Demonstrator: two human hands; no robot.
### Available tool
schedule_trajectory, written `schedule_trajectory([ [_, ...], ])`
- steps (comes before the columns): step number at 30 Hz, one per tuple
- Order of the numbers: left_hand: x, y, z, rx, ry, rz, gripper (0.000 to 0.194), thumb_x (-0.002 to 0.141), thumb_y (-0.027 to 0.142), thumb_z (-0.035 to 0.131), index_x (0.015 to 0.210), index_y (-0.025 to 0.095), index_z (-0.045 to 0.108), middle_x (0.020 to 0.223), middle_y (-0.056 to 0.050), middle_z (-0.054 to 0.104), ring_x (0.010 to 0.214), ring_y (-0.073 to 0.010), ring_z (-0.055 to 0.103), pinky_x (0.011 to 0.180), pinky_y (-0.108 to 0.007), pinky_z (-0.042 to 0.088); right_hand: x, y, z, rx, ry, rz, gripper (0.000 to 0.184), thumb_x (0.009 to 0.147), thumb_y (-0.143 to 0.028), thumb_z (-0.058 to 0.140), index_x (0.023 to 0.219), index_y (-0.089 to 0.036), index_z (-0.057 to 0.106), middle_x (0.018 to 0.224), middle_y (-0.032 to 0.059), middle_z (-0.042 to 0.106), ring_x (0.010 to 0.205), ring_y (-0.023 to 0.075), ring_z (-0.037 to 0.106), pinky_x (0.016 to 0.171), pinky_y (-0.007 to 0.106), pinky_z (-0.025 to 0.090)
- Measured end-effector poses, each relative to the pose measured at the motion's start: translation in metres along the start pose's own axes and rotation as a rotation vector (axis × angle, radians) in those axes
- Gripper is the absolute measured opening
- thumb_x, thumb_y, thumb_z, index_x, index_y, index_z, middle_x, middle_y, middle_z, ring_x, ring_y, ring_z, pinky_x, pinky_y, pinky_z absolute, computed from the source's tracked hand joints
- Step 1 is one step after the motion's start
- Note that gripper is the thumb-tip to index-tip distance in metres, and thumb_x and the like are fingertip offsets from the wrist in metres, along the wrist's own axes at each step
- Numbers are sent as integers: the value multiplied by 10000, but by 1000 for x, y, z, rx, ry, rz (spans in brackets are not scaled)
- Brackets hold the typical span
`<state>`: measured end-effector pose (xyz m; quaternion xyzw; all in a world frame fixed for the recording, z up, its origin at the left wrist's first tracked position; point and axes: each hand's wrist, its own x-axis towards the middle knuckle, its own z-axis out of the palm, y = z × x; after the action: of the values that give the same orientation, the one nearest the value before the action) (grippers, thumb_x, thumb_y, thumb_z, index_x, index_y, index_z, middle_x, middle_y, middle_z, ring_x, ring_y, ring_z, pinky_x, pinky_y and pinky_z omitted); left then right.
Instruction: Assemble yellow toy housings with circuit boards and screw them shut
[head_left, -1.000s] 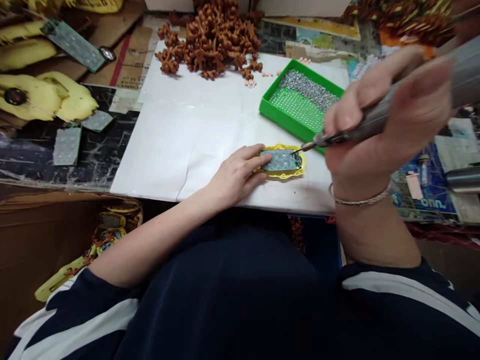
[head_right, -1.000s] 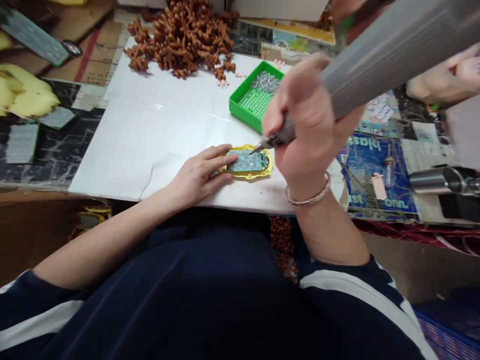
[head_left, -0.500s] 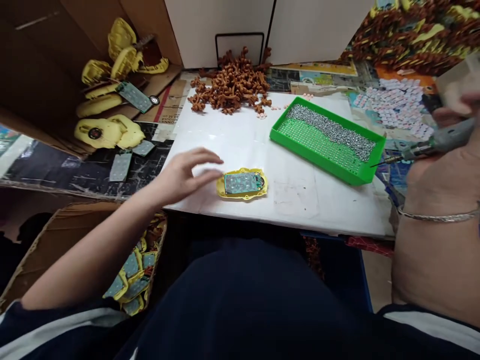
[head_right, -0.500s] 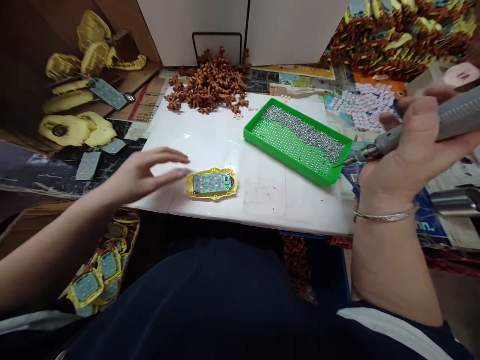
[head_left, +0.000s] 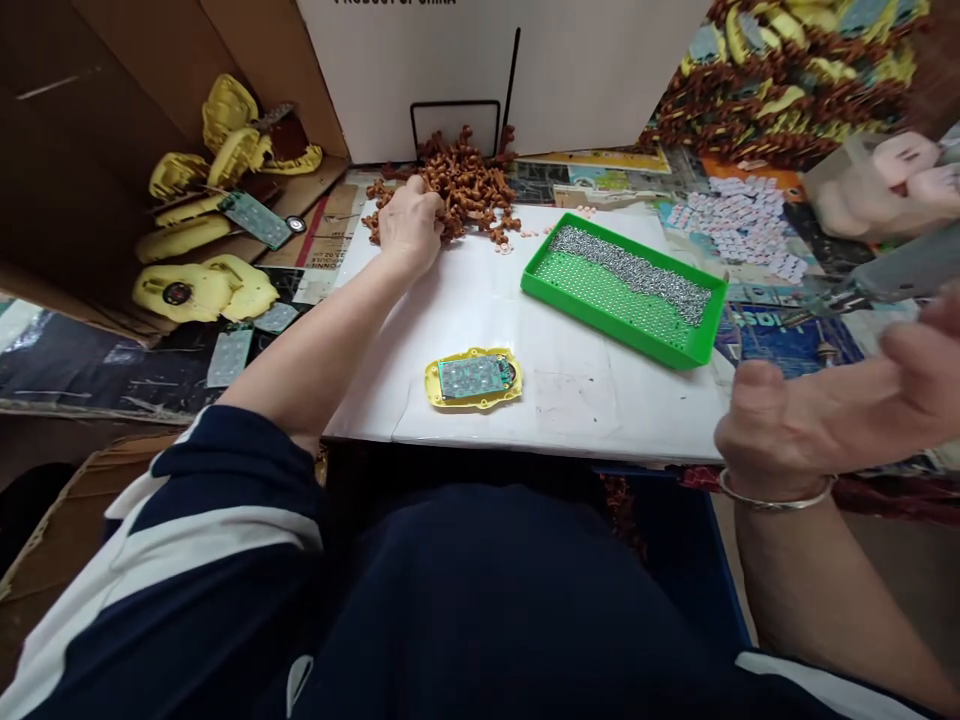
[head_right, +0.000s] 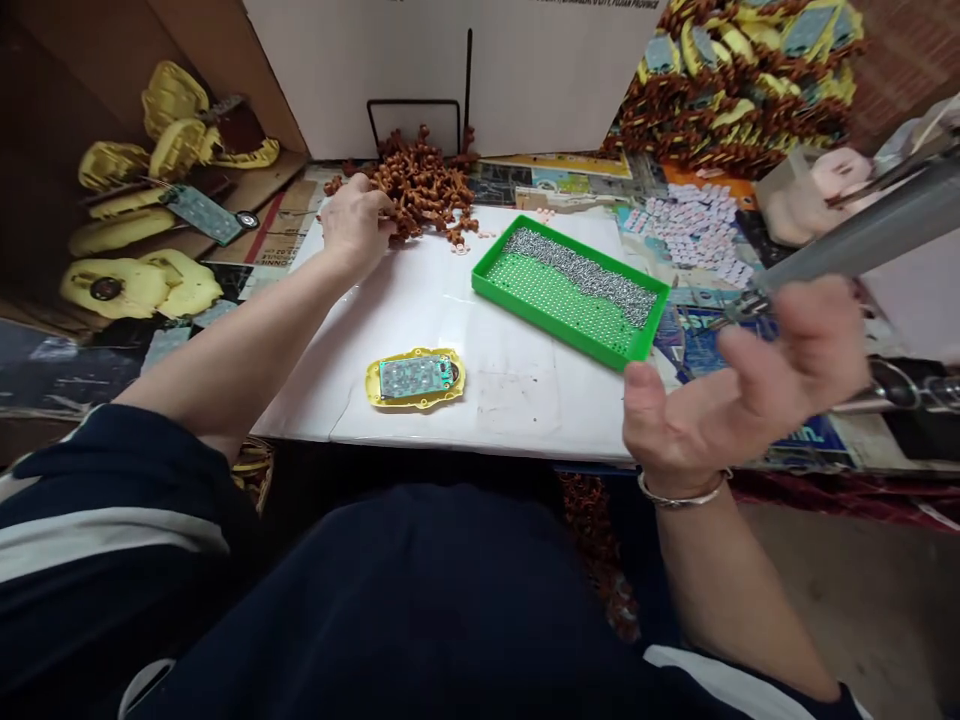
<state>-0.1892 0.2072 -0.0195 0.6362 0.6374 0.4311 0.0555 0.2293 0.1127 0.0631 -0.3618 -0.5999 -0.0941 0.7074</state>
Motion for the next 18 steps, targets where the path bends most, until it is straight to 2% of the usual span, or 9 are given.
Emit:
schedule_trajectory([
  [1, -6, 6, -5, 1, 9, -14, 124, 687, 289, 663, 726, 235, 559, 1033, -81, 582, 1137, -312, 530, 989, -467, 470, -8, -8, -2, 48, -13, -260, 316, 722, -581, 775, 805, -286, 697, 992, -3, 678, 1032, 242, 643, 988, 541, 477],
  [2, -13, 14, -12, -7, 21, -29, 139, 671, 248, 681, 729, 227, 556, 1044, -82, 586, 1125, -313, 543, 994, -469, 467, -16, -17, -1, 83, -102, -437, 336, 763, -540, 746, 996, -299, 712, 1071, 16, 683, 1054, 247, 646, 981, 532, 493],
  [3, -22, 25, -18, -29, 28, -42, 156, 662, 210, 695, 734, 219, 557, 1029, -80, 596, 1097, -304, 565, 994, -467, 467, -24, -27, 0, 113, -199, -517, 382, 813, -447, 712, 1157, -285, 678, 1117, 43, 682, 1065, 247, 653, 953, 505, 519],
  [4, -32, 37, -24, -71, 35, -58, 165, 665, 182, 701, 738, 212, 556, 981, -71, 608, 1051, -286, 592, 984, -458, 474, -31, -37, 4, 137, -299, -498, 393, 845, -340, 685, 1228, -259, 646, 1112, 64, 687, 1054, 239, 665, 922, 471, 540],
  [7, -65, 82, -38, -357, -42, -163, 128, 744, 178, 677, 775, 196, 555, 767, -20, 609, 801, -189, 638, 799, -363, 537, -48, -61, 24, 197, -577, -260, 211, 877, -160, 643, 1079, -218, 661, 953, 54, 710, 929, 190, 693, 824, 370, 567],
  [9, -86, 112, -42, -603, -165, -298, 132, 771, 195, 677, 786, 185, 546, 692, 1, 602, 635, -134, 605, 630, -285, 521, -56, -69, 42, 259, -746, -15, 105, 901, -202, 636, 1004, -211, 652, 946, 45, 714, 904, 165, 692, 797, 326, 572],
  [12, -112, 146, -44, -822, -328, -397, 144, 760, 178, 693, 787, 167, 552, 695, 7, 622, 545, -89, 570, 553, -237, 493, -65, -73, 67, 436, -978, 441, 248, 891, -367, 658, 1076, -206, 616, 1029, 55, 707, 937, 157, 689, 790, 304, 582],
  [15, -131, 158, -46, -813, -414, -332, 126, 798, 228, 681, 834, 150, 588, 769, -20, 661, 593, -102, 604, 603, -260, 529, -67, -74, 78, 610, -1141, 719, 329, 822, -434, 720, 1016, -189, 616, 902, 24, 699, 773, 124, 664, 696, 276, 577],
  [18, -151, 152, -47, -505, -312, -68, 230, 873, 336, 642, 981, 133, 647, 981, -95, 697, 800, -168, 660, 728, -323, 558, -64, -74, 72, 623, -1168, 860, 268, 778, -384, 762, 871, -165, 640, 727, -12, 660, 591, 78, 592, 593, 239, 547],
])
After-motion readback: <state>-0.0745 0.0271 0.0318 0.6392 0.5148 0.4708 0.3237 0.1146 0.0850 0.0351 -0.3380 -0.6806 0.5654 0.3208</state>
